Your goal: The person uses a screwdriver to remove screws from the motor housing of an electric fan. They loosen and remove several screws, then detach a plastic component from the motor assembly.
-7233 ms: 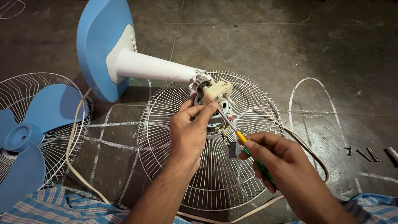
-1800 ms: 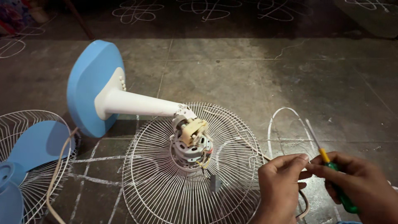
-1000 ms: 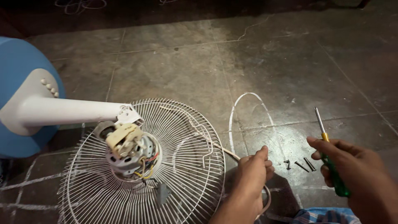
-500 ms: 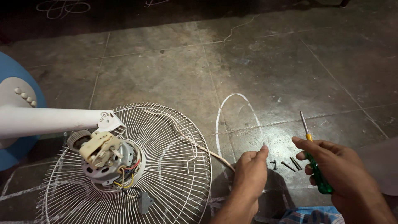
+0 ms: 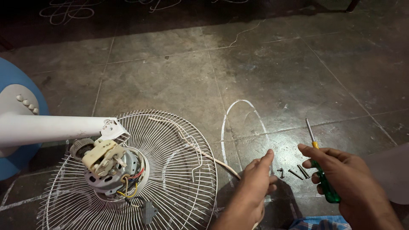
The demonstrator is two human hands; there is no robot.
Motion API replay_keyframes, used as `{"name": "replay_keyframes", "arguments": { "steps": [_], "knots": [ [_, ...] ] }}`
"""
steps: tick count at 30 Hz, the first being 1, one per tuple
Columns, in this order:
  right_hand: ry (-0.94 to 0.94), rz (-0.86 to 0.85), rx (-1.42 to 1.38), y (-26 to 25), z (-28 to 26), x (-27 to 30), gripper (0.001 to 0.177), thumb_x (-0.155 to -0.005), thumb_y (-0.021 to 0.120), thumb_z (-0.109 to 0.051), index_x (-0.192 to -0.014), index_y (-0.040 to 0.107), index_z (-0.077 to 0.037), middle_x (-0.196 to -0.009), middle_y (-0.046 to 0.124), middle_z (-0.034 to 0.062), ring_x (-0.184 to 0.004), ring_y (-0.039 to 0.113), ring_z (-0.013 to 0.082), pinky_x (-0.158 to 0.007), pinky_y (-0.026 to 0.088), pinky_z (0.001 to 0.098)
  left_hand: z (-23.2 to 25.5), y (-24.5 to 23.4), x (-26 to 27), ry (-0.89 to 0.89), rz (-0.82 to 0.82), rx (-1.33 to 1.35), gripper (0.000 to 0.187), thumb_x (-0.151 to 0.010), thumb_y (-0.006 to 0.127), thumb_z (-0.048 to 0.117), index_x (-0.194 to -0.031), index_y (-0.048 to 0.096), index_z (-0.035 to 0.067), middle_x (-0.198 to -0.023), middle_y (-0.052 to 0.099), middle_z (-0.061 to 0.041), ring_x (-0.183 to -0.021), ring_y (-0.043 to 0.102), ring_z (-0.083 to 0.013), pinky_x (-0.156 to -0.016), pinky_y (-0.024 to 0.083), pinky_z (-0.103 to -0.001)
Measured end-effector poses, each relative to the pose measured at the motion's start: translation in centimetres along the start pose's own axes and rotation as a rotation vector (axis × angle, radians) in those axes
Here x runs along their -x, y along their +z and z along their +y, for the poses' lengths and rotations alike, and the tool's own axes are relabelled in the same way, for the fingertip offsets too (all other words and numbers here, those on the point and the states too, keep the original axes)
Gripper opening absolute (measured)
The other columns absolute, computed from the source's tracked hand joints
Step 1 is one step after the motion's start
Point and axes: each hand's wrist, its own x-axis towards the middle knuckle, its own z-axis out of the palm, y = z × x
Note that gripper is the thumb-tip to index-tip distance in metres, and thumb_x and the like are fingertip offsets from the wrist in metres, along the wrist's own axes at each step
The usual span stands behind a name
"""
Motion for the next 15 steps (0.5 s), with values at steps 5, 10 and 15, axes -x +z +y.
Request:
{"name": "replay_keyframes", "arguments": {
  "steps": [5, 10, 15],
  "knots": [
    [-0.049, -0.063, -0.031, -0.2, 0.8, -0.7, 0.040, -0.093, 0.082, -0.036, -0.095, 0.074, 0.003, -0.075, 0.059, 0.0113, -0.063, 0.051, 0.0202, -0.052, 0.039, 0.0359, -1.2, -1.1, -0.9, 0.070, -0.007, 0.084, 0.056, -0.096, 0.057, 0.054, -0.126, 0.062, 0.008, -0.121, 0.066, -0.008, -0.095, 0.068, -0.0199, -0.079, 0.055, -0.034],
    [-0.027, -0.036, -0.056, 0.2, 0.5, -0.4, 0.035, -0.087, 0.078, -0.035, -0.092, 0.071, -0.001, -0.079, 0.064, 0.0094, -0.067, 0.051, 0.0172, -0.055, 0.041, 0.0358, -2.2, -2.5, -1.1, 0.326, 0.490, -0.347, 0.034, -0.090, 0.064, 0.038, -0.100, 0.076, 0.008, -0.085, 0.082, -0.012, -0.076, 0.079, -0.0210, -0.072, 0.059, -0.035],
    [-0.031, -0.052, -0.046, 0.4, -0.1, 0.6, 0.036, -0.087, 0.079, -0.034, -0.095, 0.071, 0.000, -0.082, 0.064, 0.0095, -0.068, 0.051, 0.0168, -0.054, 0.040, 0.0347, -3.5, -2.5, -1.9, 0.358, 0.529, -0.493, 0.025, -0.088, 0.069, 0.031, -0.091, 0.076, 0.007, -0.082, 0.077, -0.013, -0.083, 0.077, -0.0281, -0.077, 0.058, -0.039]
  ]
}}
